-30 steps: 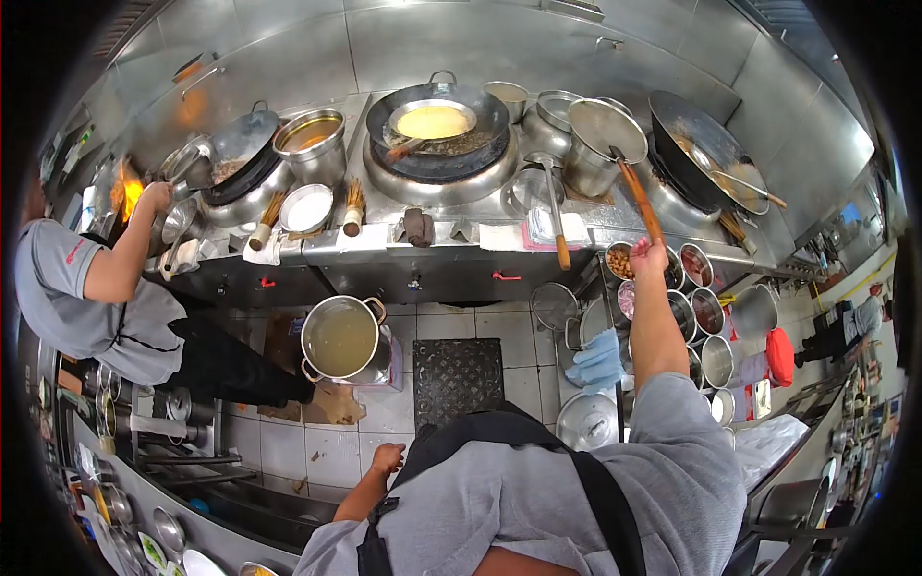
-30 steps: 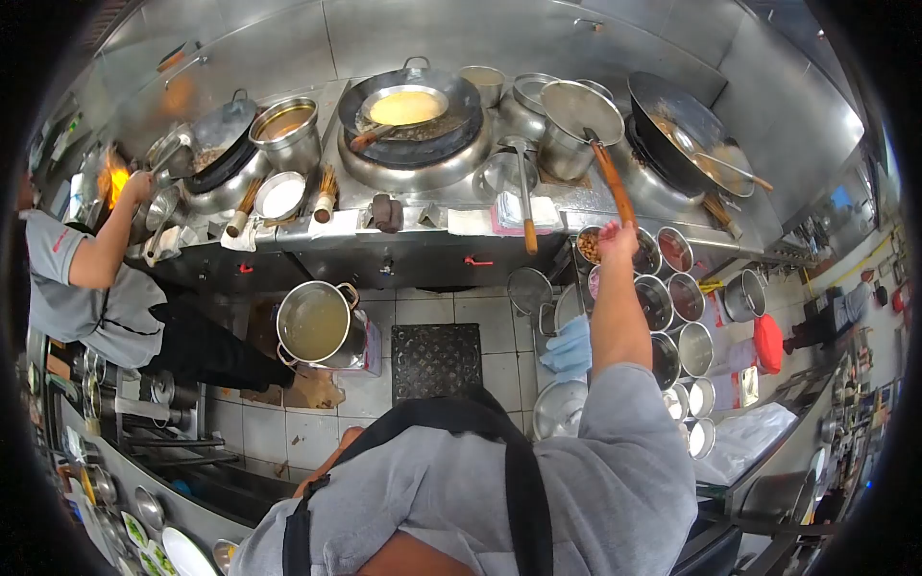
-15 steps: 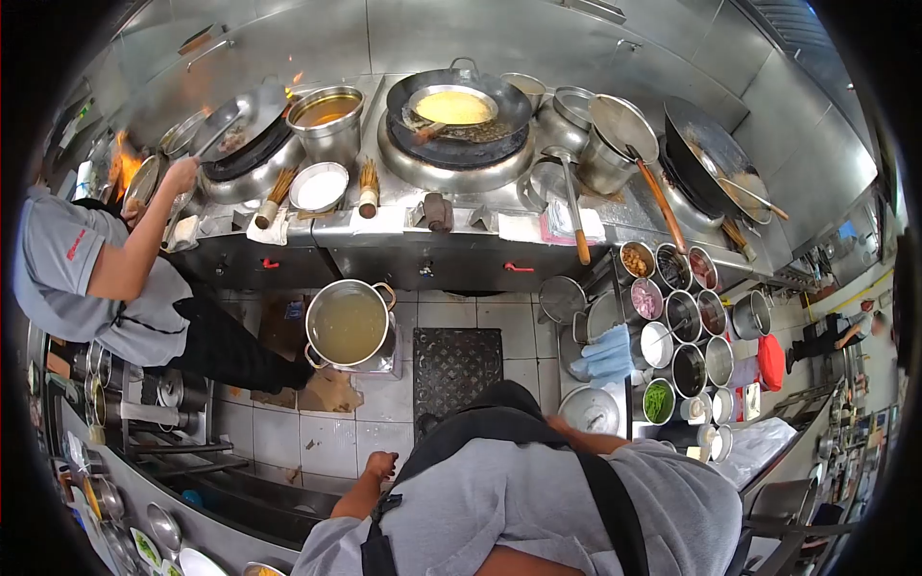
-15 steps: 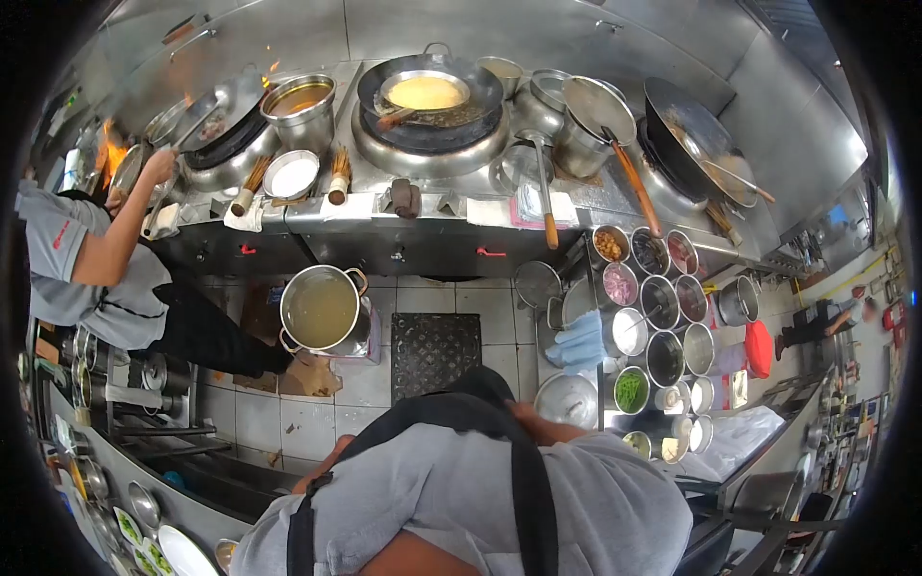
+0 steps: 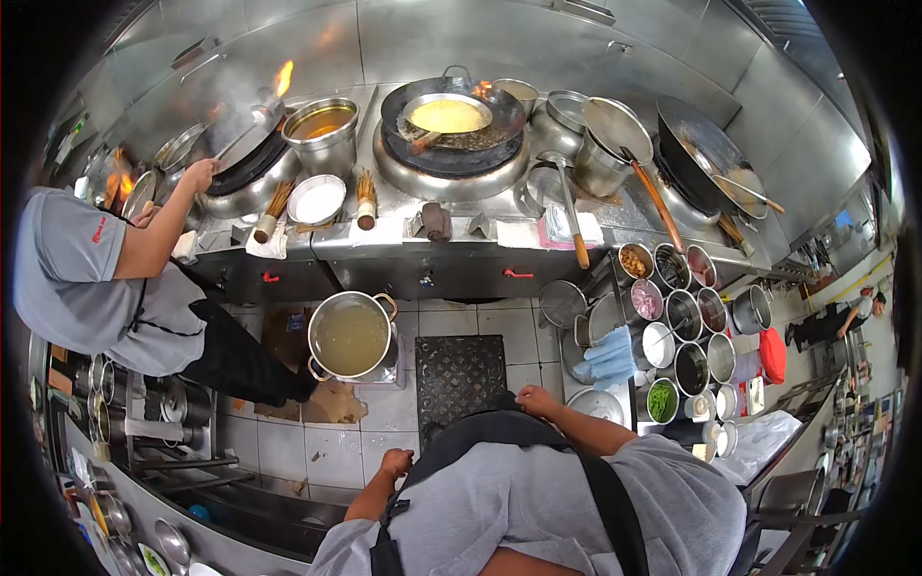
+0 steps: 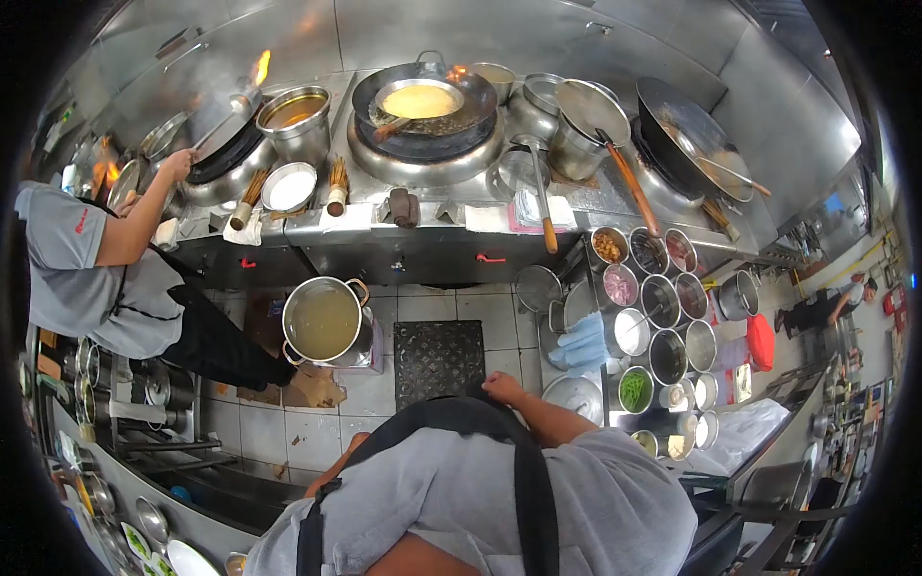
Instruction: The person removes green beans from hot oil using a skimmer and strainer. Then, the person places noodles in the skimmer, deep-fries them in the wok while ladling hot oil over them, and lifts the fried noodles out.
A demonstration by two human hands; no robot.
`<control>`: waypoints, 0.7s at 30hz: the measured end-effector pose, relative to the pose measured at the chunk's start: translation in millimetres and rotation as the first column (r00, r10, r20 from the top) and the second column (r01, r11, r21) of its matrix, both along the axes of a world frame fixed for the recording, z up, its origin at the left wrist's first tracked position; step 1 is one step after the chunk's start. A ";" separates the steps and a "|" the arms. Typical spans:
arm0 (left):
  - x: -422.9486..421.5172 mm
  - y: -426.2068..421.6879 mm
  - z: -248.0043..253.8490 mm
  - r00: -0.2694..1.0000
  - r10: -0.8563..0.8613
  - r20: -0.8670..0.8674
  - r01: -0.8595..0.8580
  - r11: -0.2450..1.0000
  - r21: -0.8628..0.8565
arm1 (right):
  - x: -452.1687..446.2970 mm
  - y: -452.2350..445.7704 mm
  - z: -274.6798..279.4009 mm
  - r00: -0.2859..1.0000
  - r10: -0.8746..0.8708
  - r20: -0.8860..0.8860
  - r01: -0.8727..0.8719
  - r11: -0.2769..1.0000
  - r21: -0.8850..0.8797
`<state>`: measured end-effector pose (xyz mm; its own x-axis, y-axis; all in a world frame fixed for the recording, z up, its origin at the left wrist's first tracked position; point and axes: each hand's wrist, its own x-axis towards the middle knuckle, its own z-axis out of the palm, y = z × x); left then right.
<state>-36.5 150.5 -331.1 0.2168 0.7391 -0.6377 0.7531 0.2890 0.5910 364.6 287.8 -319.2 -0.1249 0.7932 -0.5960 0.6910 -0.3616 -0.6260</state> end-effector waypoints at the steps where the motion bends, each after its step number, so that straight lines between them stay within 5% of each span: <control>1: 3.2 1.2 0.0 0.995 -0.091 -0.043 0.093 0.994 0.059 | -4.7 -0.3 -5.2 0.997 0.073 0.019 -0.075 0.994 0.082; 4: 5.9 0.1 -5.7 0.943 -0.296 -0.149 0.323 0.921 0.217 | -12.0 -4.2 4.2 0.969 0.219 0.112 -0.237 0.953 0.189; 7: 2.9 -2.7 -15.5 0.934 -0.309 -0.181 0.347 0.906 0.242 | -1.5 2.5 6.6 0.999 0.041 0.020 -0.041 0.999 -0.035; 9: 3.5 -1.9 -12.4 0.988 -0.053 -0.144 0.055 0.998 0.010 | 9.6 0.7 6.8 0.997 0.025 0.080 -0.025 1.000 -0.002; 11: 2.6 -3.1 -10.7 0.963 0.209 -0.173 -0.245 0.943 -0.224 | 19.7 -3.8 7.7 0.994 -0.019 0.104 0.023 0.999 -0.039; 14: -6.0 10.5 -9.8 0.872 -0.391 -0.293 0.408 0.913 -0.005 | 32.9 -13.8 9.6 0.987 -0.126 0.098 0.139 0.980 -0.144; 17: -9.3 16.1 -11.4 0.938 -0.284 -0.198 0.307 0.947 0.095 | 37.1 -25.1 6.2 0.971 -0.201 0.129 0.220 0.962 -0.159; 21: -13.3 34.5 -16.8 0.791 -0.492 -0.363 0.557 0.825 0.096 | 35.6 -27.8 8.2 0.965 -0.199 0.170 0.223 0.965 -0.137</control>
